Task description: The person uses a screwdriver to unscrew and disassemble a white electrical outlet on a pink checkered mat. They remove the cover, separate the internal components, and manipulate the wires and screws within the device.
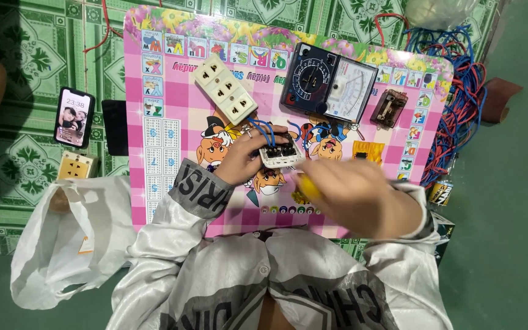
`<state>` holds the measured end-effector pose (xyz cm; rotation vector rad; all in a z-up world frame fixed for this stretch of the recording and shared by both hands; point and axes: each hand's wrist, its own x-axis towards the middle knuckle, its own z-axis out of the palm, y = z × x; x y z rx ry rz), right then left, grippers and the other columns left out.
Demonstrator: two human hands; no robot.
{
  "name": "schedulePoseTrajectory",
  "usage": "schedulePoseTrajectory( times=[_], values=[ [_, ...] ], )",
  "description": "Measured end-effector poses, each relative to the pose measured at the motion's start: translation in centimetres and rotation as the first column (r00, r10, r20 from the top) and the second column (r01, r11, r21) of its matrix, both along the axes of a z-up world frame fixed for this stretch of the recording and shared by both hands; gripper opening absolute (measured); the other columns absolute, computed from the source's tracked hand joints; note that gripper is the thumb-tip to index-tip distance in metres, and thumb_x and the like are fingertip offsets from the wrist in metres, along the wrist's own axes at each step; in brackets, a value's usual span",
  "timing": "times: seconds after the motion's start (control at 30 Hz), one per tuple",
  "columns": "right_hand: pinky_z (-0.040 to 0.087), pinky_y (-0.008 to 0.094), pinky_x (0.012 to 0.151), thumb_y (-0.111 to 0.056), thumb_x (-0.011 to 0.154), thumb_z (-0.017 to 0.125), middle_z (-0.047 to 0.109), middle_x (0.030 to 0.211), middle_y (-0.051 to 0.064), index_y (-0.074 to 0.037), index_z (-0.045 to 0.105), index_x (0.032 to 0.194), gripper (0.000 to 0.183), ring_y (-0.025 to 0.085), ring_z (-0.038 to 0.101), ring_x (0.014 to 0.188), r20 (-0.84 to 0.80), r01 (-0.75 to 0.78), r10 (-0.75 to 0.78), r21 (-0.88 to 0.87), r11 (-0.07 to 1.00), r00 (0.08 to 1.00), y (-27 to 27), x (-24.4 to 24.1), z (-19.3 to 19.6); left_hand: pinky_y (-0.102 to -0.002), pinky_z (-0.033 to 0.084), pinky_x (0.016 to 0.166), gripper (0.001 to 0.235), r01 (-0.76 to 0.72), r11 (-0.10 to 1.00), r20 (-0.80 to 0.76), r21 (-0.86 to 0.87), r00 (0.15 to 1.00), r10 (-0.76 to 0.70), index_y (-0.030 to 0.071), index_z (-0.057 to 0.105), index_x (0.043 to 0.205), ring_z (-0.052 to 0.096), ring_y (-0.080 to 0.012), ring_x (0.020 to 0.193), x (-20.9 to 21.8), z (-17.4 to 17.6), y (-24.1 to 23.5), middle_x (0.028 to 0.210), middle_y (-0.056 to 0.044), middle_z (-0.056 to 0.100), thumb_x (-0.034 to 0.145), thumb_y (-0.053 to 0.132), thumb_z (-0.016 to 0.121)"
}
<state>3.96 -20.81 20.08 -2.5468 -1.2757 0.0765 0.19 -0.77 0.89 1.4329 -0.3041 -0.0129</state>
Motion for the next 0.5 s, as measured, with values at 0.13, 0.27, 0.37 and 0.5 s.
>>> schedulePoseTrajectory(
  times=[0.13, 0.27, 0.37, 0.5],
  values=[
    [0.057, 0.034, 0.051, -0.014, 0.09, 0.074, 0.075, 0.078, 0.009, -0.009, 0.069, 0.109, 0.02, 0.024, 0.073, 0.059, -0.389, -0.072, -0.03, -0.246, 0.967, 0.921, 2.3, 3.4, -2.7, -0.057, 0.049, 0.102, 0.04, -0.012, 1.0, 0.001, 0.013, 1.0, 0.012, 0.005, 0.073, 0.119, 0.064, -0.0477, 0.118, -0.4, -0.9, -0.2, 0.128, -0.023, 0.068, 0.088, -0.015, 0.06],
    [0.053, 0.034, 0.047, -0.019, 0.087, 0.078, 0.071, 0.066, 0.007, -0.008, 0.069, 0.09, 0.015, 0.027, 0.07, 0.051, -0.3, -0.026, -0.029, -0.177, 0.984, 0.954, 3.3, 4.0, -4.5, -0.053, 0.05, 0.102, 0.037, -0.037, 0.99, 0.017, 0.137, 0.999, 0.035, 0.006, 0.073, 0.122, 0.065, -0.0436, 0.118, -0.8, -3.4, -0.4, 0.127, -0.019, 0.069, 0.089, -0.008, 0.065],
    [0.053, 0.033, 0.048, -0.017, 0.084, 0.078, 0.071, 0.07, 0.006, -0.009, 0.069, 0.091, 0.014, 0.026, 0.071, 0.054, -0.287, -0.056, -0.013, -0.232, 0.971, 0.958, 3.5, 3.8, -5.4, -0.054, 0.051, 0.102, 0.035, -0.029, 0.991, 0.022, 0.132, 0.999, 0.026, 0.005, 0.073, 0.121, 0.065, -0.0437, 0.117, -0.5, -3.1, -0.3, 0.127, -0.019, 0.069, 0.089, -0.006, 0.065],
    [0.057, 0.033, 0.051, -0.01, 0.08, 0.081, 0.074, 0.077, 0.01, -0.006, 0.071, 0.099, 0.021, 0.025, 0.073, 0.06, -0.26, -0.113, 0.034, -0.292, 0.95, 0.965, 3.0, 3.2, -6.7, -0.057, 0.051, 0.099, 0.021, -0.039, 0.999, 0.042, 0.03, 0.998, 0.038, -0.002, 0.071, 0.112, 0.065, -0.0488, 0.116, -0.2, -0.6, -0.1, 0.125, -0.025, 0.069, 0.093, -0.005, 0.065]
  ],
)
